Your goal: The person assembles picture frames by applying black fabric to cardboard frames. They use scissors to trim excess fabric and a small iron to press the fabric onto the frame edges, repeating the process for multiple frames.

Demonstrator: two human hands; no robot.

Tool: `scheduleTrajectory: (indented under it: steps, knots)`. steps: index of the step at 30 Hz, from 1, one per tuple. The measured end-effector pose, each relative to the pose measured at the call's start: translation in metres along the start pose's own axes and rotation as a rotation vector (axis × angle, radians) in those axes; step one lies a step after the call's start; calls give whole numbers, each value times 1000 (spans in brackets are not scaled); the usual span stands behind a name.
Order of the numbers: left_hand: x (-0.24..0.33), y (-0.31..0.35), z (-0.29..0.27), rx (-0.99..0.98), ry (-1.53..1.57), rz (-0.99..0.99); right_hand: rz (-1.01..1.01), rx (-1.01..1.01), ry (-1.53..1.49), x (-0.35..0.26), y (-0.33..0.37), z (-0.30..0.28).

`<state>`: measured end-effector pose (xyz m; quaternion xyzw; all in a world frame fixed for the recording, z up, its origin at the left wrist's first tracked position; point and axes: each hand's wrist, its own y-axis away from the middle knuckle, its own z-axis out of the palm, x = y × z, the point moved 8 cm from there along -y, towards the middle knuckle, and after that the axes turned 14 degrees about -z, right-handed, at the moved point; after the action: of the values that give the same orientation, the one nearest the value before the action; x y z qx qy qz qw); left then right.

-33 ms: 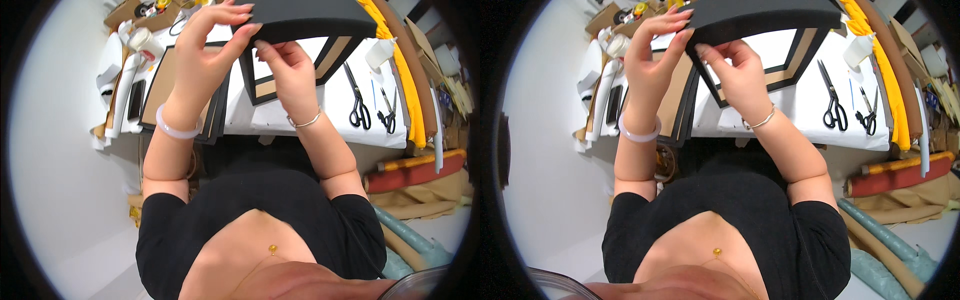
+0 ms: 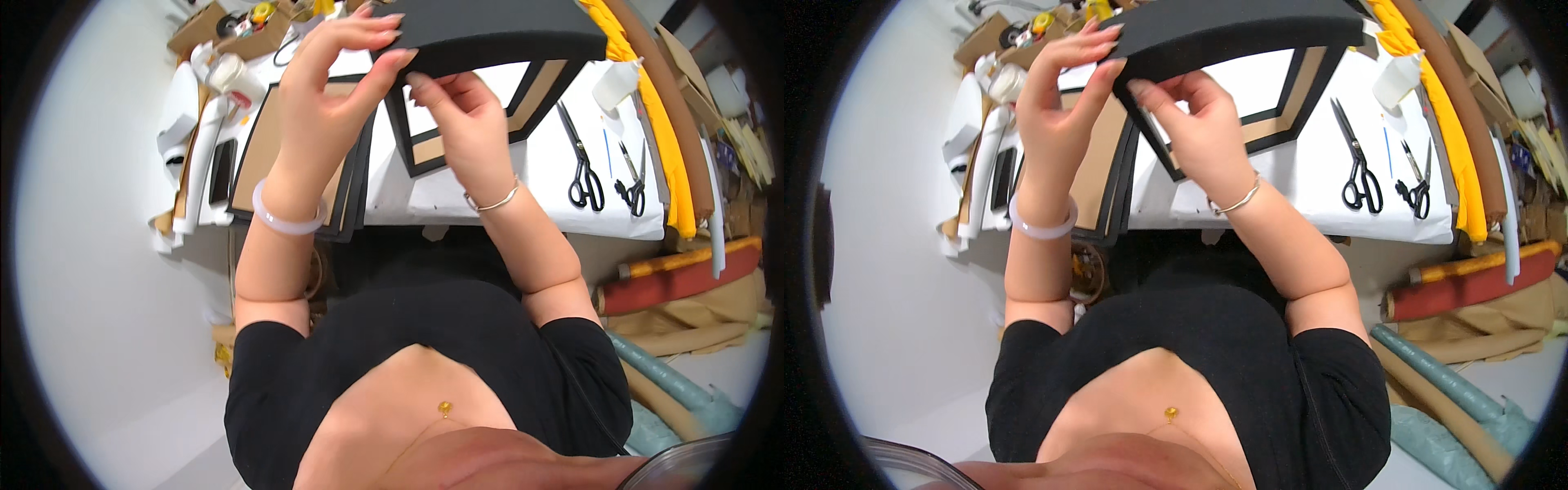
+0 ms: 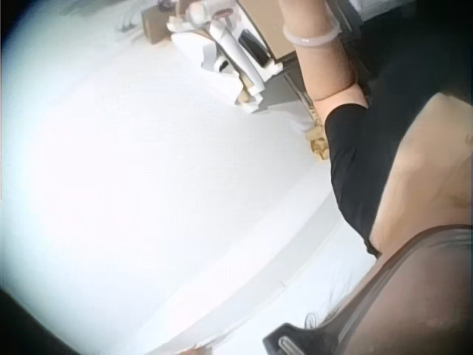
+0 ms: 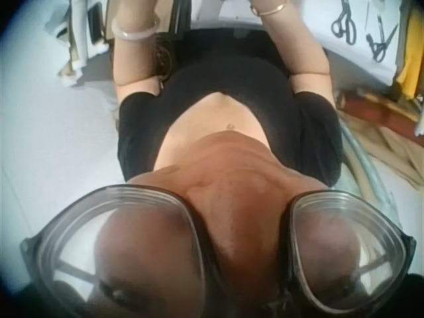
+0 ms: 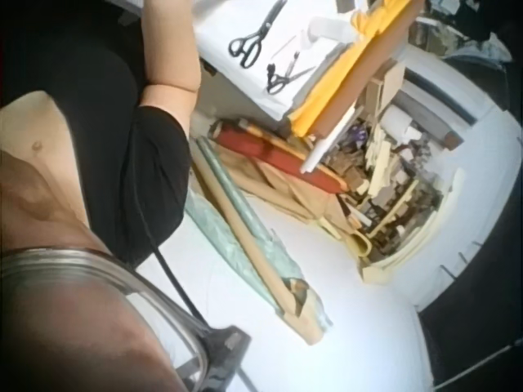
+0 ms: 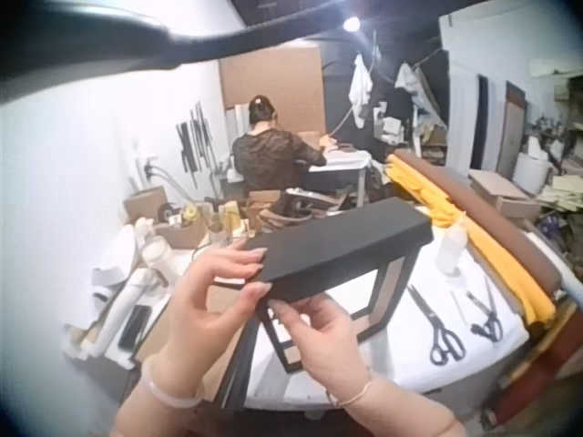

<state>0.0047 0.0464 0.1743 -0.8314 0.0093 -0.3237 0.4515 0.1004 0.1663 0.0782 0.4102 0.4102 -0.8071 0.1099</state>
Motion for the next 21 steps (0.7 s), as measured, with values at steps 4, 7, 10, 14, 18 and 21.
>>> scheduleTrajectory:
  steps: [4, 7, 10, 14, 18, 21]
  knots:
    - [7, 1, 2, 1, -29, -76, 108, -13, -90, 13, 2, 0]
    - [13, 1, 5, -35, -124, -113, 160, -51, -191, 5, 1, 6]
    - [21, -1, 9, -87, -213, -73, 267, -155, -248, 2, 7, 3]
    - [33, -6, 9, -230, -365, -130, 209, -164, -133, -15, 11, -37]
    - [45, -48, 9, -418, -345, -183, -10, 80, -161, -37, -6, -97]
    - [66, -100, 66, -472, -264, -131, -76, 265, -265, -37, -18, -118]
